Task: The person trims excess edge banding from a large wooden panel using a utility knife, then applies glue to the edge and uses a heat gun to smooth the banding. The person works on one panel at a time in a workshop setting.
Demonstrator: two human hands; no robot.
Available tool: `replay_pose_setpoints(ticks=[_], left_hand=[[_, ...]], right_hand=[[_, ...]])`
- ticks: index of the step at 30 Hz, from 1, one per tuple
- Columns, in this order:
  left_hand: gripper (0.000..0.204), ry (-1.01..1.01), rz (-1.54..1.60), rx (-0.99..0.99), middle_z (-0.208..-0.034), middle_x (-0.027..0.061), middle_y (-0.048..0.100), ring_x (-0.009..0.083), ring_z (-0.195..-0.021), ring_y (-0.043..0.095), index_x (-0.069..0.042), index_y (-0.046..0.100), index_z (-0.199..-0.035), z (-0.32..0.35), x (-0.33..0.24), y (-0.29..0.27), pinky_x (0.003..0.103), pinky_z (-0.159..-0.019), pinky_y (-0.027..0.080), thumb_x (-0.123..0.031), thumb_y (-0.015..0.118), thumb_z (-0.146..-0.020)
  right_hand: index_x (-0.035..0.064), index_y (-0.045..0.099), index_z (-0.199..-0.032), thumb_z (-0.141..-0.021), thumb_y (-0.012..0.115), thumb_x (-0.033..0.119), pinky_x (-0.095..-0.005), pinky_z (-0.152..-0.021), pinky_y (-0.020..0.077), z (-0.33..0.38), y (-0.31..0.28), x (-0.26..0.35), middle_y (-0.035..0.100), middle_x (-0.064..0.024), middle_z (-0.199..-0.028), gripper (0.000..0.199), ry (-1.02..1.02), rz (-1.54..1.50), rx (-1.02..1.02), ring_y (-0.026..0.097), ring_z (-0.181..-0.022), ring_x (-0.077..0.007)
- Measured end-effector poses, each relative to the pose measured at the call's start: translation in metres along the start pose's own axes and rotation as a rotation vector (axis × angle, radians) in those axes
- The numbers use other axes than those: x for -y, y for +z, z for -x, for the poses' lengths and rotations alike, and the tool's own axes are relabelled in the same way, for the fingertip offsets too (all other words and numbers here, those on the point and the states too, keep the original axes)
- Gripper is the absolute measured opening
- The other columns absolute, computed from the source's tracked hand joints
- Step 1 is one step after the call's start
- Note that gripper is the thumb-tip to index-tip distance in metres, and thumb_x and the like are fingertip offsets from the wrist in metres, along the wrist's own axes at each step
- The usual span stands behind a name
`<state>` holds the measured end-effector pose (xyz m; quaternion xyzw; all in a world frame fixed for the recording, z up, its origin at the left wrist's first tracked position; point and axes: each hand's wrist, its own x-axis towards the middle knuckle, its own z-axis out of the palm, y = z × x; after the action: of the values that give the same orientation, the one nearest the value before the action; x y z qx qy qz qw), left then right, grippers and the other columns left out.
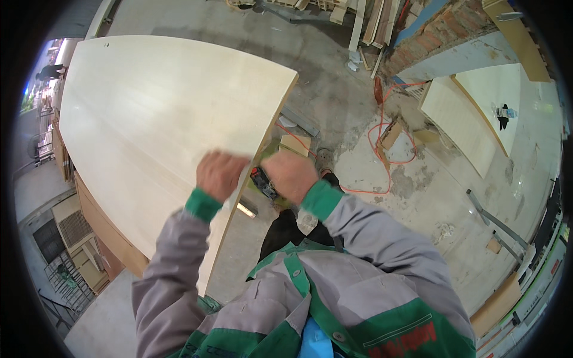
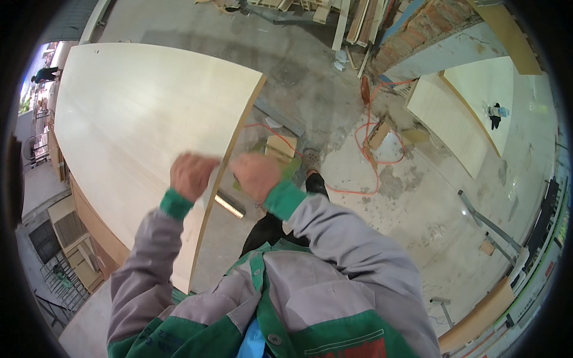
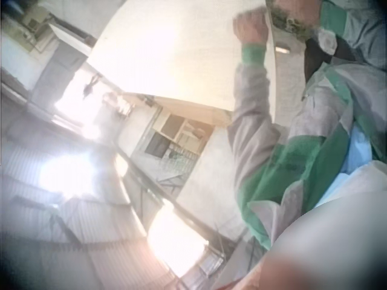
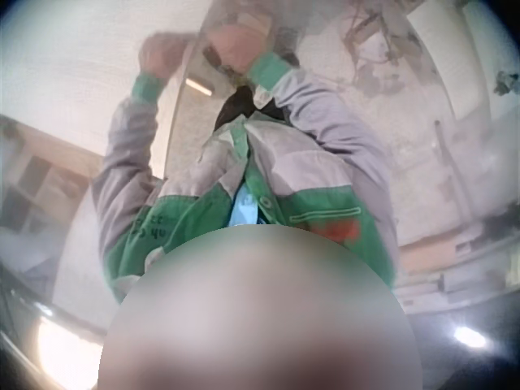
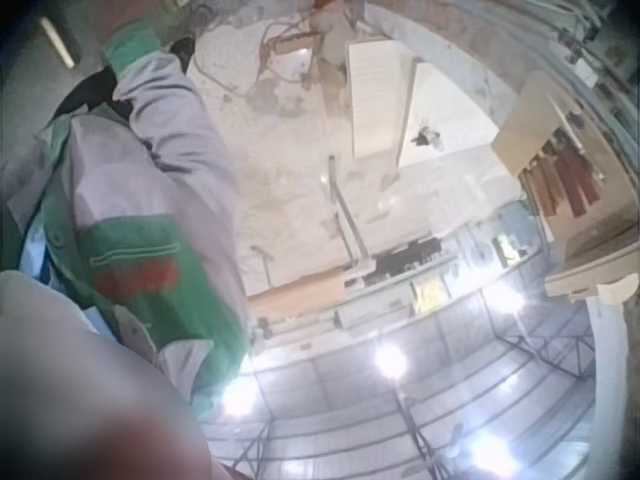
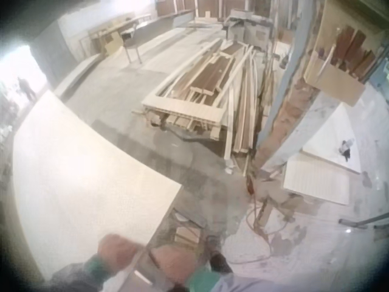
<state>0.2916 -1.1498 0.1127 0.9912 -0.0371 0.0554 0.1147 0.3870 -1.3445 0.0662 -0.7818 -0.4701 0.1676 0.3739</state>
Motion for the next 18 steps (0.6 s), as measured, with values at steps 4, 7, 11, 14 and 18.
replay_pose_setpoints(ticks=[4,7,11,14,18], left_hand=[[0.008,0.076,-0.068,-0.034,-0.074,0.0018,0.069,0.0233,-0.066,0.062,-0.019,0.077,-0.087,-0.014,0.006,-0.005,0.039,-0.064,0.045,-0.017,0.069,-0.085],[0.015,-0.012,-0.129,0.003,-0.085,0.0021,0.07,0.0243,-0.085,0.065,-0.02,0.074,-0.095,-0.112,0.031,0.021,0.042,-0.076,0.047,-0.025,0.061,-0.092],[0.016,0.093,-0.074,-0.121,-0.091,0.0024,0.069,0.0245,-0.092,0.065,-0.02,0.073,-0.094,-0.127,0.043,0.035,0.041,-0.084,0.049,-0.019,0.058,-0.092],[0.015,0.088,-0.089,-0.083,-0.089,0.002,0.066,0.0234,-0.093,0.063,-0.021,0.073,-0.093,-0.021,0.032,0.029,0.039,-0.085,0.049,-0.017,0.059,-0.088],[0.012,0.05,0.013,-0.051,-0.078,0.0002,0.062,0.0224,-0.08,0.06,-0.022,0.073,-0.09,0.193,0.017,-0.002,0.04,-0.073,0.049,-0.016,0.068,-0.081]], right_hand=[[0.0116,0.064,-0.098,-0.087,0.056,0.012,-0.0456,-0.076,0.054,-0.012,-0.006,-0.02,0.063,-0.011,-0.091,0.014,-0.077,0.198,0.084,0.065,-0.088,-0.0327],[0.0083,0.068,-0.093,-0.086,0.056,0.013,-0.0487,-0.075,0.0521,-0.074,-0.045,-0.076,0.067,-0.0159,-0.091,0.014,-0.031,0.312,-0.274,0.064,-0.086,-0.0365],[0.0085,0.069,-0.096,-0.088,0.057,0.014,-0.0481,-0.075,0.0514,-0.071,-0.049,-0.073,0.066,-0.0158,-0.089,0.015,-0.009,0.321,-0.292,0.064,-0.086,-0.037],[0.0077,0.066,-0.091,-0.087,0.058,0.015,-0.0482,-0.07,0.0498,-0.017,0.012,-0.012,0.065,-0.0155,-0.085,0.012,0.029,0.387,-0.2,0.063,-0.082,-0.0367],[0.0108,0.059,-0.089,-0.088,0.054,0.016,-0.0469,-0.067,0.0518,0.098,0.143,0.122,0.061,-0.0123,-0.084,0.008,0.057,0.243,-0.098,0.063,-0.081,-0.0338]])
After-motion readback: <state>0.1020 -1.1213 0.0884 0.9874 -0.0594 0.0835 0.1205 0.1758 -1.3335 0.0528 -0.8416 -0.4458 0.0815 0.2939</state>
